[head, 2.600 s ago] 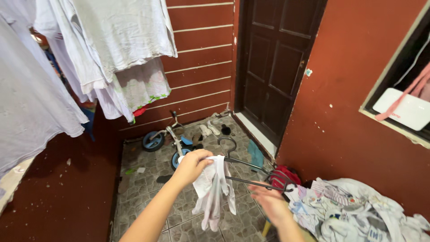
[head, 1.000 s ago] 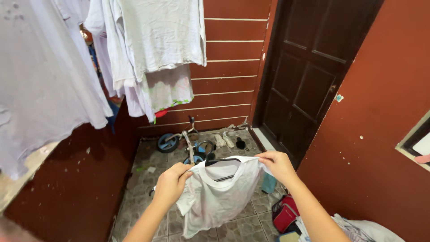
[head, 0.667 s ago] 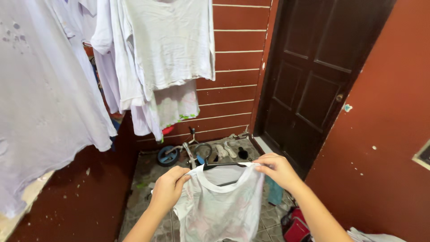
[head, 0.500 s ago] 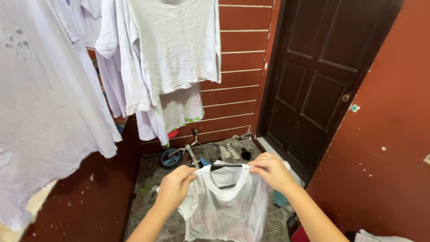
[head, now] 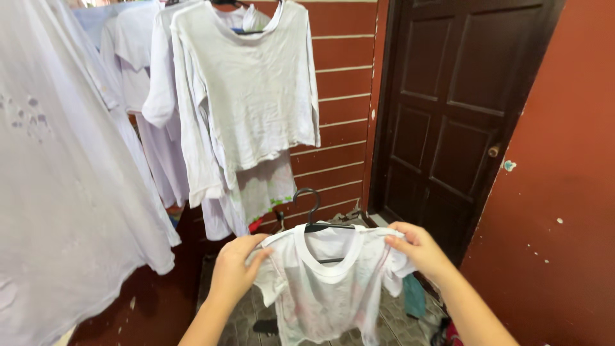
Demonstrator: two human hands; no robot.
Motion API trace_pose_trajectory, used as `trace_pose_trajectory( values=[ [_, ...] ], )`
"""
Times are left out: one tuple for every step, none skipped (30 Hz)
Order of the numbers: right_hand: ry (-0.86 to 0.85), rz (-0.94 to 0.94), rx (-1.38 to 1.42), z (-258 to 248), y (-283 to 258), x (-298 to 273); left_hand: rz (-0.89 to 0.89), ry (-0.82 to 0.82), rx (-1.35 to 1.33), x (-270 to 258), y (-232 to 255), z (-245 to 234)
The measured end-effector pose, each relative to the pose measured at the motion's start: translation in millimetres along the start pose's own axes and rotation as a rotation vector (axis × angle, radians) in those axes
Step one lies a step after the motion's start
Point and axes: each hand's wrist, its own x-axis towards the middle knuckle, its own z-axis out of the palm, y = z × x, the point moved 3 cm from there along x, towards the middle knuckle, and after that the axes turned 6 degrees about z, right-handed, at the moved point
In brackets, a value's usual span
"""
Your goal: The person picks up clothes from a pile, places them on hangers, and hangs them on a clothesline. The person handles various garments including shirts and baby clothes, using hangers to organize them on the line.
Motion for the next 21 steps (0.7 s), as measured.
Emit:
trace_pose_trajectory(
  values=[
    [0.0, -0.007, 0.073, -2, -4, 3, -0.079, -0.002, -0.027, -1, -11, 1],
    [-0.008, -0.009, 0.126, -4, -9, 6, -0.161, -0.003, -0.054, -3, -23, 4],
    [-0.017, -0.011, 0.178, -8, -16, 9, -0.217, 0.019, -0.082, -2, -36, 7],
    [-0.029, -0.01, 0.23, -9, -22, 12, -0.277, 0.041, -0.111, -1, -50, 11],
    [0.012, -0.017, 0.253, -10, -29, 14, -0.336, 0.064, -0.14, 1, -63, 13],
    [0.052, -0.025, 0.277, -10, -37, 17, -0.34, 0.087, -0.103, 3, -73, 12],
    [0.092, -0.033, 0.301, -9, -46, 18, -0.344, 0.111, -0.066, 7, -81, 10],
    [0.136, -0.073, 0.276, -6, -60, 20, -0.345, 0.136, -0.029, 14, -87, 7],
    [0.18, -0.113, 0.252, -2, -75, 21, -0.25, 0.169, 0.0, 22, -86, 3],
    [0.225, -0.156, 0.226, 2, -93, 21, -0.154, 0.204, 0.028, 30, -83, -1],
    [0.27, -0.216, 0.155, 8, -113, 20, -0.057, 0.238, 0.057, 39, -78, -6],
    [0.316, -0.277, 0.085, 15, -136, 19, -0.053, 0.227, 0.081, 49, -74, -9],
    [0.362, -0.339, 0.014, 24, -159, 19, -0.049, 0.216, 0.106, 59, -70, -11],
    [0.396, -0.408, -0.069, 34, -183, 18, -0.046, 0.201, 0.132, 69, -66, -15],
    [0.431, -0.476, -0.153, 45, -207, 18, -0.022, 0.205, 0.151, 80, -62, -17],
    [0.465, -0.543, -0.236, 57, -229, 19, 0.002, 0.209, 0.17, 92, -59, -19],
    [0.497, -0.587, -0.303, 70, -248, 21, 0.026, 0.212, 0.189, 104, -58, -21],
    [0.529, -0.63, -0.373, 83, -267, 24, 0.045, 0.223, 0.195, 117, -59, -23],
    [0.561, -0.673, -0.442, 95, -284, 28, 0.065, 0.234, 0.201, 129, -61, -24],
    [0.592, -0.694, -0.496, 107, -298, 34, 0.084, 0.246, 0.208, 141, -65, -25],
    [0.623, -0.713, -0.551, 116, -311, 41, 0.077, 0.239, 0.225, 153, -72, -26]
  ],
)
